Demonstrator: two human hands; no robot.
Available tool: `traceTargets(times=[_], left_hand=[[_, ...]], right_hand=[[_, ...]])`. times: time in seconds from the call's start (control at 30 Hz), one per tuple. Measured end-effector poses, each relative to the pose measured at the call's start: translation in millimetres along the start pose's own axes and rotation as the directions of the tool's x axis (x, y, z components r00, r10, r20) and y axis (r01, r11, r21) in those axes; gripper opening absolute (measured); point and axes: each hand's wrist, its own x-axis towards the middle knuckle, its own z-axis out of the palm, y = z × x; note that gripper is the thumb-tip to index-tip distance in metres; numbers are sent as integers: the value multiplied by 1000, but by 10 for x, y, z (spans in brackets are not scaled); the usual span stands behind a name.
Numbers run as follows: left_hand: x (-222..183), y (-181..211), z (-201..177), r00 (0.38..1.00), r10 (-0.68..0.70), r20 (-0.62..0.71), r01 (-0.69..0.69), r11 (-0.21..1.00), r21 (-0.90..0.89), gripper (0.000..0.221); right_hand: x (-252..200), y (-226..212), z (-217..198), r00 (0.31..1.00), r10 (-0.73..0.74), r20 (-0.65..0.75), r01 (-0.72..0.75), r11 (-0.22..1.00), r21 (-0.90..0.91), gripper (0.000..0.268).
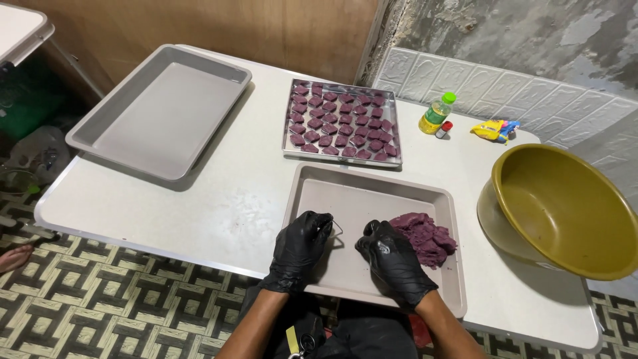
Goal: The person is portioning a large mass of purple dough into small, uniform pieces and arranging them in a metal tray for further processing.
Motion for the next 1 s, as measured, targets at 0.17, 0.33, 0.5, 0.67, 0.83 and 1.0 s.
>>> traceTargets(times=[0.17,0.33,0.5,0.67,0.83,1.0], left_hand=[[-4,-11,0,999,-9,54,8,1000,25,7],[11,31,-19,995,63,74,-67,996,60,3],[24,98,-47,984,167,69,-173,981,86,7],[22,211,-141,974,167,154,-177,982,58,6],[25,149,-114,964,126,235,-147,986,74,7],[17,114,-90,950,51,307,-89,990,111,9]], right_hand=[[-24,73,-229,998,-5,58,4,1000,27,6],[-104,-136,-351,985,154,73,-165,969,185,16],[-386,122,-410,959,226,169,-281,816,505,21],[-430,262,-472,974,48,-222,-46,999,17,18],[-418,212,-246,979,99,-179,-107,994,-34,30],[-307,70,-189,981,195,-16,-192,941,-278,26]])
